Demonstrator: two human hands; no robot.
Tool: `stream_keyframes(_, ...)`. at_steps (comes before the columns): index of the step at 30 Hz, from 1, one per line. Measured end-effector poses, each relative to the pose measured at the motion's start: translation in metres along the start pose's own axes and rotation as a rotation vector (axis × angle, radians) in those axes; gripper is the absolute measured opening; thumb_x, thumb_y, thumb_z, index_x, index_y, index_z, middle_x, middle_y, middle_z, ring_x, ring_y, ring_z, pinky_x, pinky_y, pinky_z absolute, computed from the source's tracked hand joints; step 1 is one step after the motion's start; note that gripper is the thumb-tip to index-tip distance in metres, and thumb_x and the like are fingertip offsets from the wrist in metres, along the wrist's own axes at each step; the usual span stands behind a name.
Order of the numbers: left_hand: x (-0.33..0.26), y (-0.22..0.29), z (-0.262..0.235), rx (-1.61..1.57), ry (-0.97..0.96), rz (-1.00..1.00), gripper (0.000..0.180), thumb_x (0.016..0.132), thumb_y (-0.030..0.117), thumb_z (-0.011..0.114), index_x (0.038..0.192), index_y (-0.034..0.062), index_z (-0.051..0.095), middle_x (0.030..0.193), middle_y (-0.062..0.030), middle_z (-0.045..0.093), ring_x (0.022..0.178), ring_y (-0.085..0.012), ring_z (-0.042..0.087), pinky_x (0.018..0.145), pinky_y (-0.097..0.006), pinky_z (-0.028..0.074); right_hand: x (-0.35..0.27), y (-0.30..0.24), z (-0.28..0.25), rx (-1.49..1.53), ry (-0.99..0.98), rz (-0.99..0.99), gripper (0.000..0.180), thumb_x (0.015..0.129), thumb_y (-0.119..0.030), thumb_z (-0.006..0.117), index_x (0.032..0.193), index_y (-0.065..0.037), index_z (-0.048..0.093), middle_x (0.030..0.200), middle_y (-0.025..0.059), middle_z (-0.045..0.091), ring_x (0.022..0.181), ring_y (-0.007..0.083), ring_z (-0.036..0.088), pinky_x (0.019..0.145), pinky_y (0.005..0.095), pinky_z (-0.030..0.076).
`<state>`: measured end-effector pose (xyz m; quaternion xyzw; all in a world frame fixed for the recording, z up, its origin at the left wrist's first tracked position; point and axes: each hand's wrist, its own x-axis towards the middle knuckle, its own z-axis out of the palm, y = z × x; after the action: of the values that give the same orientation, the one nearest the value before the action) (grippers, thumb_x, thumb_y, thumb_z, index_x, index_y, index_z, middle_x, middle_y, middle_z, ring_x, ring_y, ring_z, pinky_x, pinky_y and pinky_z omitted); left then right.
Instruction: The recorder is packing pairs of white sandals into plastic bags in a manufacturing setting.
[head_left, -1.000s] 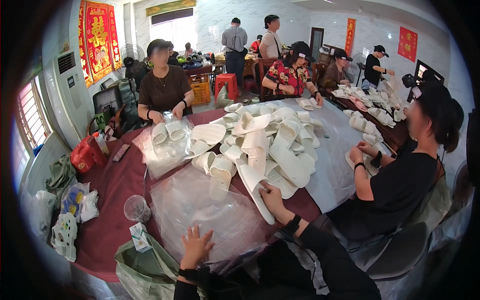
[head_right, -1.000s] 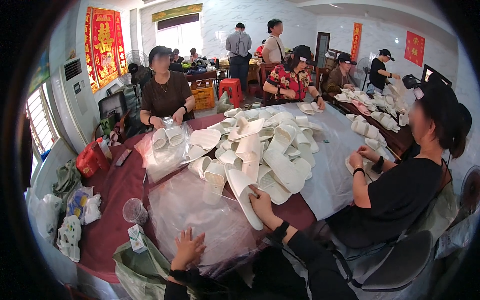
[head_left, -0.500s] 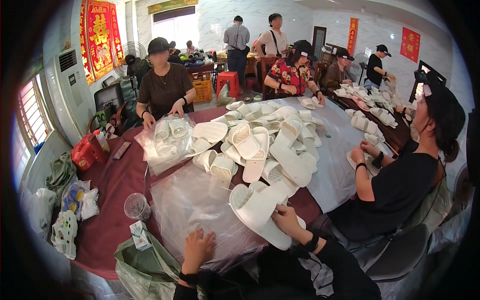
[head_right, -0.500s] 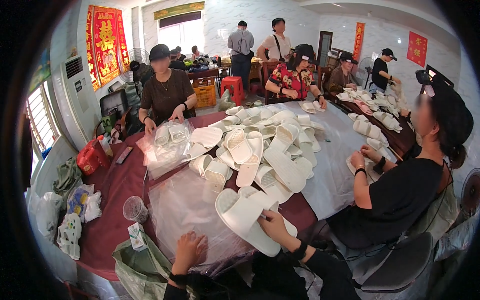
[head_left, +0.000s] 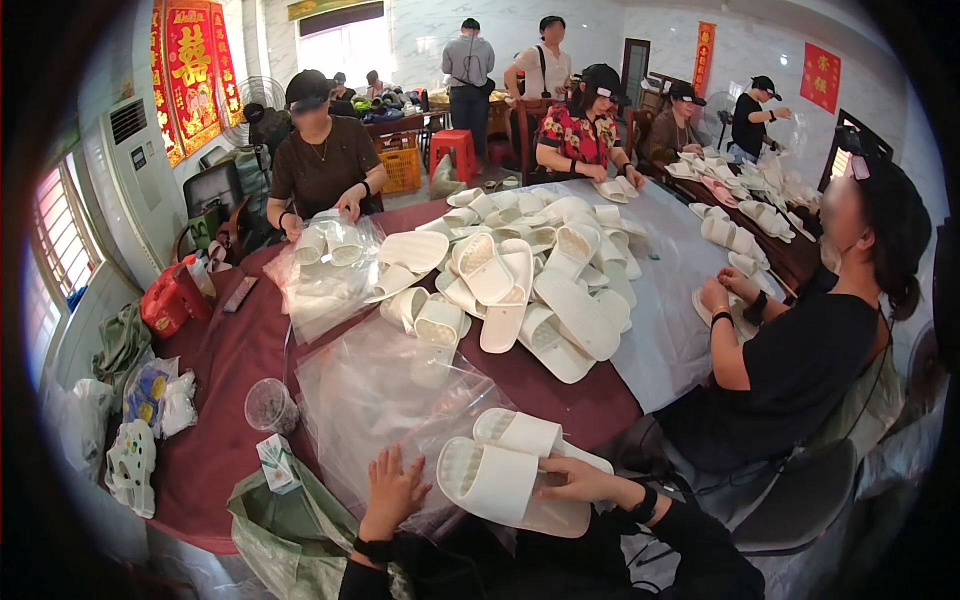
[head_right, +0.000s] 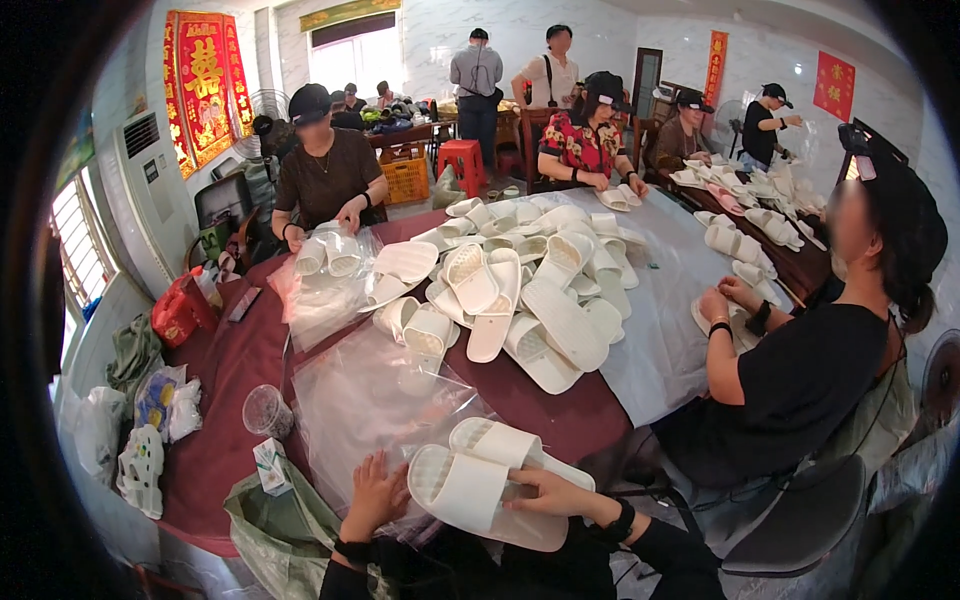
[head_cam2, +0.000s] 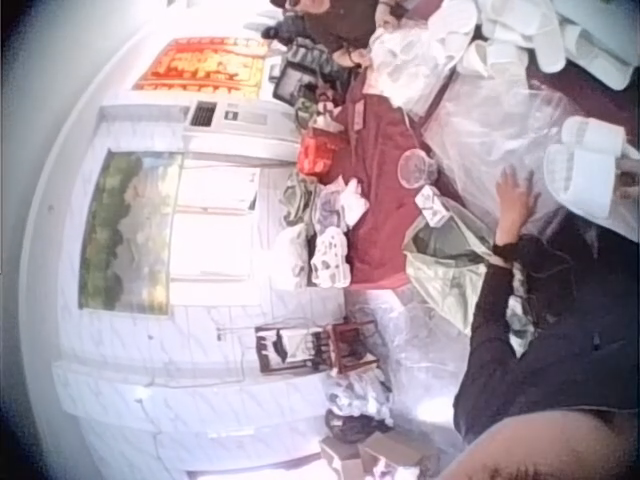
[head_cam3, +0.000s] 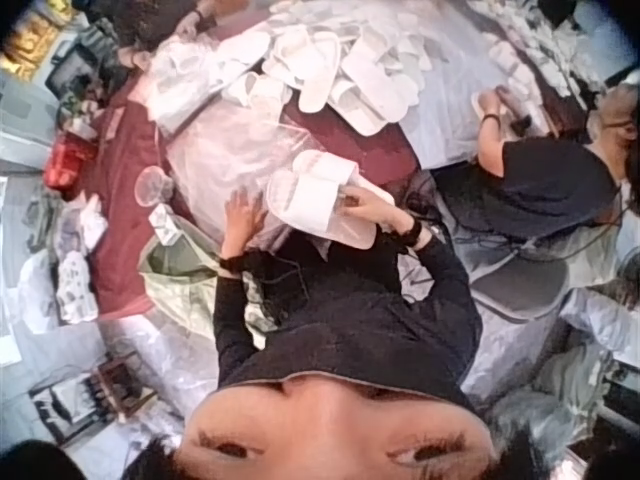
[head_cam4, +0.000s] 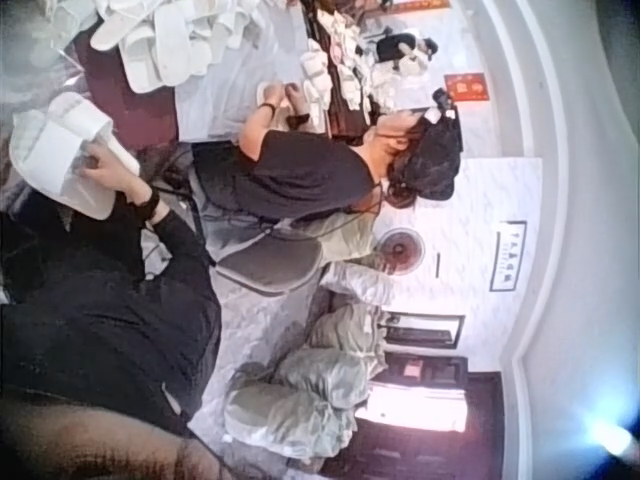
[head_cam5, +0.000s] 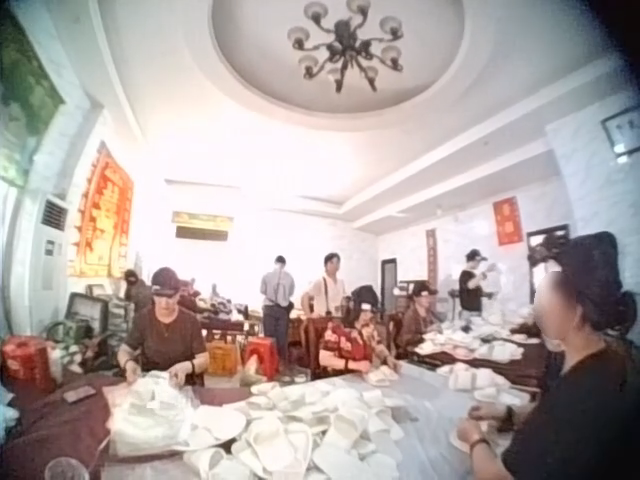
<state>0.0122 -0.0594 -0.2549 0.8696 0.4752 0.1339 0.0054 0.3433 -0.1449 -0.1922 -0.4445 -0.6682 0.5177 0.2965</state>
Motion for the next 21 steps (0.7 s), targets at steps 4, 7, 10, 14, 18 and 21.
stream_keyframes(4,0.004,-0.012,-0.002,-0.047,-0.05,0.04,0.051,0.075,0.041,0.066,0.12,0.0187,0.058,0.13,-0.0245,0.041,0.118,-0.0435,0.039,0.094,-0.057,0.033,-0.004,-0.009,0.002,-0.138,-0.11,0.007,0.06,0.085,-0.036,0.064,0.131,0.0,0.046,0.127,0.0164,0.047,0.117,0.0249,0.045,0.099,0.0323,0.034)
stream_keyframes(7,0.014,-0.027,-0.018,-0.09,0.002,0.146,0.043,0.078,0.037,0.066,0.116,0.0171,0.06,0.124,-0.0254,0.047,0.112,-0.0425,0.046,0.091,-0.052,0.038,-0.007,-0.013,0.007,-0.134,-0.126,-0.063,0.062,0.085,-0.037,0.064,0.131,0.0,0.046,0.125,0.017,0.049,0.116,0.0246,0.046,0.097,0.0319,0.035)
stream_keyframes(10,0.02,-0.034,-0.041,-0.238,-0.057,0.087,0.034,0.081,0.031,0.064,0.112,0.0153,0.063,0.117,-0.0241,0.054,0.105,-0.0402,0.053,0.088,-0.046,0.044,-0.011,-0.01,0.01,-0.133,-0.141,-0.048,0.063,0.084,-0.039,0.064,0.131,-0.001,0.045,0.123,0.0171,0.051,0.115,0.0242,0.048,0.097,0.0314,0.036)
stream_keyframes(14,0.023,-0.041,-0.071,-0.317,-0.144,0.159,0.029,0.082,0.024,0.064,0.109,0.0132,0.065,0.111,-0.0213,0.057,0.097,-0.0373,0.057,0.085,-0.042,0.046,-0.014,-0.02,0.009,-0.089,-0.129,0.004,0.061,0.084,-0.039,0.065,0.128,-0.001,0.048,0.121,0.0166,0.052,0.111,0.0235,0.049,0.094,0.0312,0.037)
stream_keyframes(18,0.027,-0.046,-0.081,-0.43,-0.19,0.009,0.028,0.082,0.021,0.063,0.109,0.0101,0.064,0.105,-0.0197,0.06,0.095,-0.0359,0.058,0.084,-0.041,0.047,-0.014,-0.015,0.006,-0.13,-0.145,-0.001,0.055,0.082,-0.036,0.068,0.12,0.001,0.053,0.11,0.0172,0.056,0.103,0.0244,0.053,0.09,0.0319,0.04)
stream_keyframes(21,0.018,-0.033,-0.051,-0.267,-0.114,0.209,0.035,0.081,0.026,0.064,0.113,0.0133,0.061,0.115,-0.0186,0.055,0.105,-0.0355,0.053,0.086,-0.042,0.045,-0.014,-0.023,0.001,-0.163,-0.211,0.015,0.052,0.081,-0.034,0.069,0.115,0.002,0.055,0.117,0.0188,0.054,0.109,0.0271,0.052,0.094,0.0335,0.039)
